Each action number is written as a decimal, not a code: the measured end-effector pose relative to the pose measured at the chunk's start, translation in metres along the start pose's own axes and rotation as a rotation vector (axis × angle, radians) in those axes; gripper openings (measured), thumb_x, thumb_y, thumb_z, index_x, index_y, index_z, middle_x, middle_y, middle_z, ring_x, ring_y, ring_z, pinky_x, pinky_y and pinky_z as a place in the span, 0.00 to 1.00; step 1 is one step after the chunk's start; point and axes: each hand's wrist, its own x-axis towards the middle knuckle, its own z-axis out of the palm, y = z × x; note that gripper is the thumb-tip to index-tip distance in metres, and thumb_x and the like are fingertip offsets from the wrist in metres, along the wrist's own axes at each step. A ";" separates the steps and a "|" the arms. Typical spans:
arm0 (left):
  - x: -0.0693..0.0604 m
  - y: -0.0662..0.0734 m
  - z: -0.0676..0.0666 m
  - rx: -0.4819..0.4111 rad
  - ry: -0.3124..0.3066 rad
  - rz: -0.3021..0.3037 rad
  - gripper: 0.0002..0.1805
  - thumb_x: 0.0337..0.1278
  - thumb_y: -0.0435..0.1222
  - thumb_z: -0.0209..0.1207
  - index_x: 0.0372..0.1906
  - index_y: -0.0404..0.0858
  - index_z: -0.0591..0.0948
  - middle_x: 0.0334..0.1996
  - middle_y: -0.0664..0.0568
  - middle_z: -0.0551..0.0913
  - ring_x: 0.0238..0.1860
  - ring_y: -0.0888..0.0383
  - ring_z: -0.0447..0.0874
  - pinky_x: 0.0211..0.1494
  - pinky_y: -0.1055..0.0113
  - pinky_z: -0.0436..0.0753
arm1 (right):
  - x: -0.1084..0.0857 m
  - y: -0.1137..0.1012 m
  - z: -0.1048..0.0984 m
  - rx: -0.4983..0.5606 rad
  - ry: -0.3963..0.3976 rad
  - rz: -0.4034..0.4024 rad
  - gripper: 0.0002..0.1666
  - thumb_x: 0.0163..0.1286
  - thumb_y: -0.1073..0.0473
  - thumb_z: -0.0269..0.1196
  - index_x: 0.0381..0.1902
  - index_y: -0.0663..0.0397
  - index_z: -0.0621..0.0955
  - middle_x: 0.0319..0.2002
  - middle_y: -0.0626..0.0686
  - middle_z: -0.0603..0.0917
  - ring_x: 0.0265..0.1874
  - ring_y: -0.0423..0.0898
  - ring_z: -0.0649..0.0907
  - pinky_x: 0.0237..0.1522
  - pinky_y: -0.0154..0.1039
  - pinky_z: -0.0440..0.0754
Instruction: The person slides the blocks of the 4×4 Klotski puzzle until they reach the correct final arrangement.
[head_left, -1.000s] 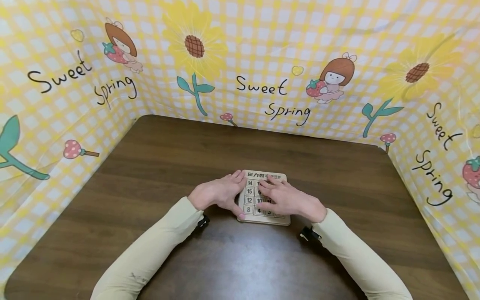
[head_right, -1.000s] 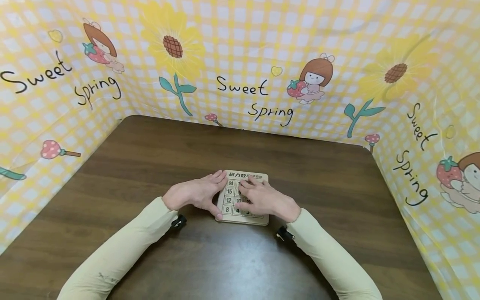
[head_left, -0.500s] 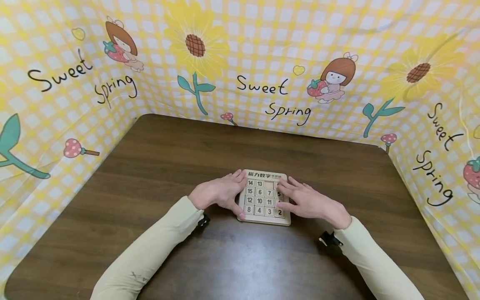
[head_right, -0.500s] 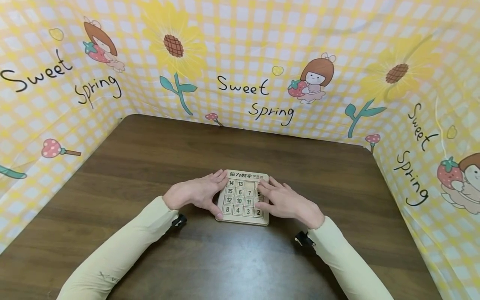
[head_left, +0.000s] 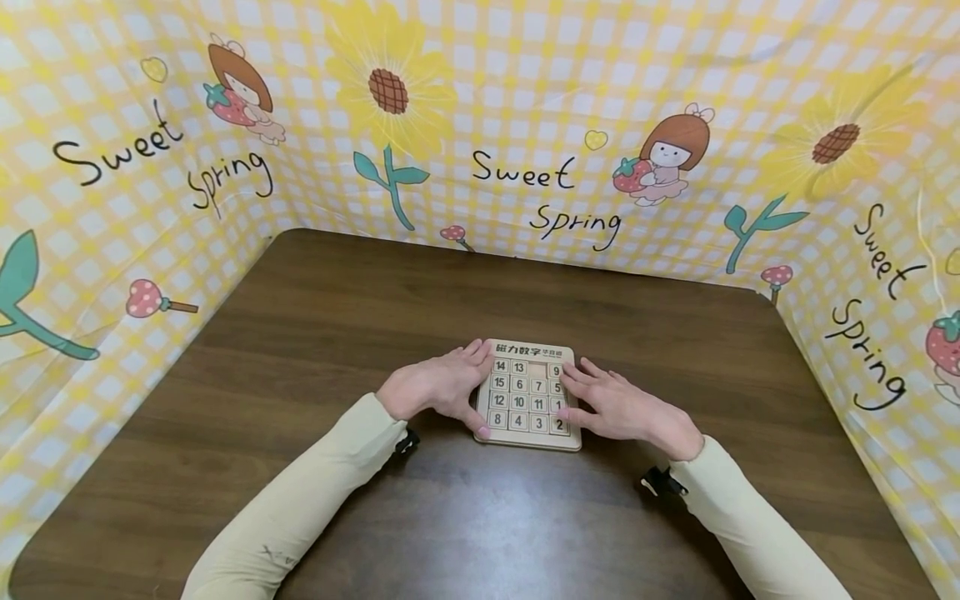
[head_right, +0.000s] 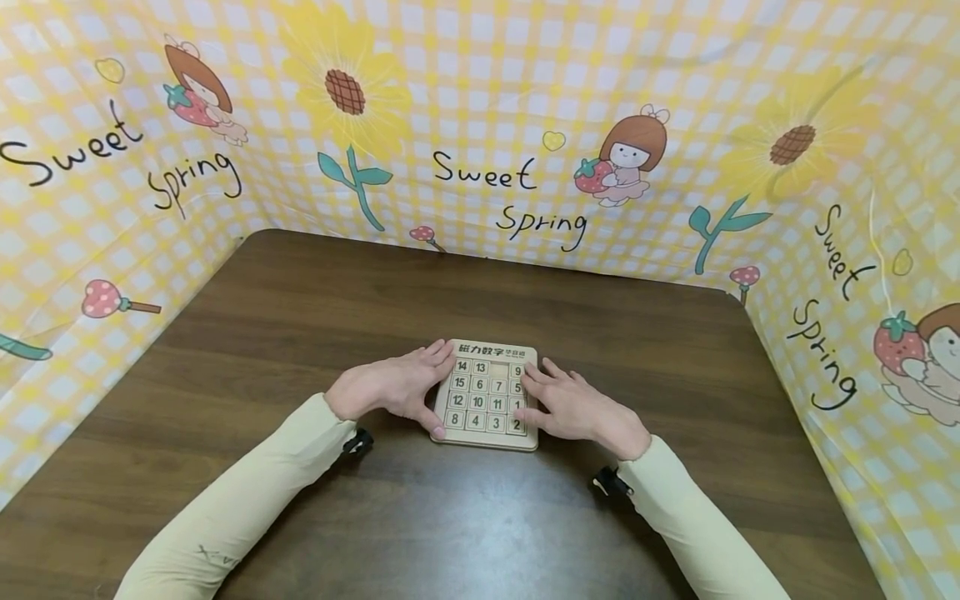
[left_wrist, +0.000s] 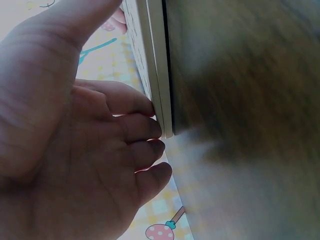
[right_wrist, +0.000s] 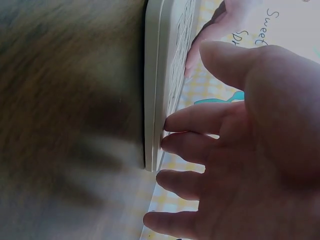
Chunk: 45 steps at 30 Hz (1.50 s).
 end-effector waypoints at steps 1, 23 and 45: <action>0.000 0.000 0.000 0.002 0.003 0.003 0.68 0.41 0.65 0.69 0.78 0.31 0.47 0.79 0.39 0.38 0.80 0.46 0.34 0.82 0.57 0.45 | 0.000 0.000 0.000 0.000 0.002 0.000 0.44 0.74 0.35 0.51 0.75 0.57 0.60 0.78 0.56 0.54 0.78 0.61 0.49 0.71 0.70 0.55; 0.001 -0.001 0.001 0.000 0.001 -0.007 0.69 0.40 0.65 0.69 0.78 0.32 0.47 0.79 0.39 0.38 0.80 0.46 0.34 0.82 0.57 0.44 | 0.020 -0.022 0.001 -0.066 0.017 -0.056 0.43 0.74 0.36 0.51 0.75 0.56 0.62 0.76 0.58 0.59 0.77 0.60 0.53 0.70 0.70 0.58; 0.000 -0.001 -0.001 -0.014 -0.010 0.006 0.68 0.41 0.65 0.68 0.78 0.32 0.46 0.79 0.39 0.37 0.80 0.47 0.33 0.82 0.57 0.43 | -0.021 -0.018 0.011 -0.055 0.067 -0.054 0.44 0.73 0.36 0.53 0.75 0.57 0.60 0.77 0.58 0.57 0.77 0.61 0.54 0.69 0.71 0.59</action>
